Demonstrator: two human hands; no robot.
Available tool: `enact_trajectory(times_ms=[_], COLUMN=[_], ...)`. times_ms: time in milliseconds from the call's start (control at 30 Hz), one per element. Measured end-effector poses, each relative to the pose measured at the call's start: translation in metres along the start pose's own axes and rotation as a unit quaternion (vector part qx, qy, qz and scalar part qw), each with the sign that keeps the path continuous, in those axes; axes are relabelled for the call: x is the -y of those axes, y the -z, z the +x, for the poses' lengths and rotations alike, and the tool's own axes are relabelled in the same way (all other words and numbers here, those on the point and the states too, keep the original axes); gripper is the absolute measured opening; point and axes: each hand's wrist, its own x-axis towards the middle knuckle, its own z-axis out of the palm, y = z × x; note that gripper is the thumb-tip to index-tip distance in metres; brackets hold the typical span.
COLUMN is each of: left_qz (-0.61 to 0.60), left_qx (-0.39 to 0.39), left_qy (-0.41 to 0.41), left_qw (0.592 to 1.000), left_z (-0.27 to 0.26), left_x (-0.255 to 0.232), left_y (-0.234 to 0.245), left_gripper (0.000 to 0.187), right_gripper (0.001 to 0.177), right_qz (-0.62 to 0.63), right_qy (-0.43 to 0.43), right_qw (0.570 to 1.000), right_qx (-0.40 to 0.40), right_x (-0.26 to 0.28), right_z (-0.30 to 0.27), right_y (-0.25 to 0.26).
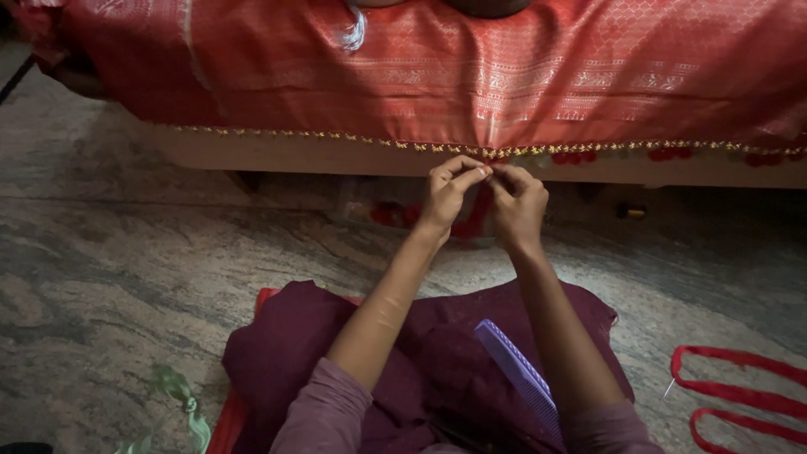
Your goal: Manually tying decorative red tassels onto the edge of a silk saree.
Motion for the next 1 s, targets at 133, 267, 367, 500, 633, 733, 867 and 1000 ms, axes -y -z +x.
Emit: enact_trajectory(times_ms=[133,267,367,500,633,733,867,1000], left_qz=[0.027,0.015,0.045,0.108,0.165,0.161,0.231,0.341], left_qx=[0.000,-0.001,-0.007,-0.028,-0.055,-0.070,-0.077,-0.110], left_qy=[-0.026,-0.018,-0.041,-0.063,-0.064,-0.054,-0.153,-0.164], left_qw=[0.999,1.000,0.998,0.992,0.983,0.983,0.958,0.919], left_z=[-0.002,-0.002,-0.003,-0.008,-0.008,-0.006,-0.001,-0.007], left_x=[-0.004,-0.005,-0.006,-0.017,-0.021,-0.017,-0.006,-0.026], left_y=[-0.002,-0.004,-0.006,-0.014,-0.020,-0.023,-0.018,-0.023], left_gripper=[0.010,0.011,0.012,0.012,0.012,0.011,0.011,0.014], right_gripper=[0.018,0.018,0.017,0.017,0.019,0.019,0.022,0.016], right_qz=[0.016,0.047,0.048,0.032,0.077,0.148,0.225,0.255], right_qy=[0.013,0.014,0.023,0.059,0.061,0.060,0.073,0.061], right_qw=[1.000,0.999,0.999,0.998,0.995,0.987,0.971,0.964], right_qx=[-0.002,-0.001,-0.007,0.001,0.004,-0.017,-0.012,0.051], right_x=[0.004,0.004,0.008,0.003,0.002,0.001,0.007,0.010], right_z=[-0.001,0.001,0.003,0.008,0.010,0.005,0.006,0.006], right_y=[0.000,-0.001,0.001,0.008,0.006,0.000,0.000,0.003])
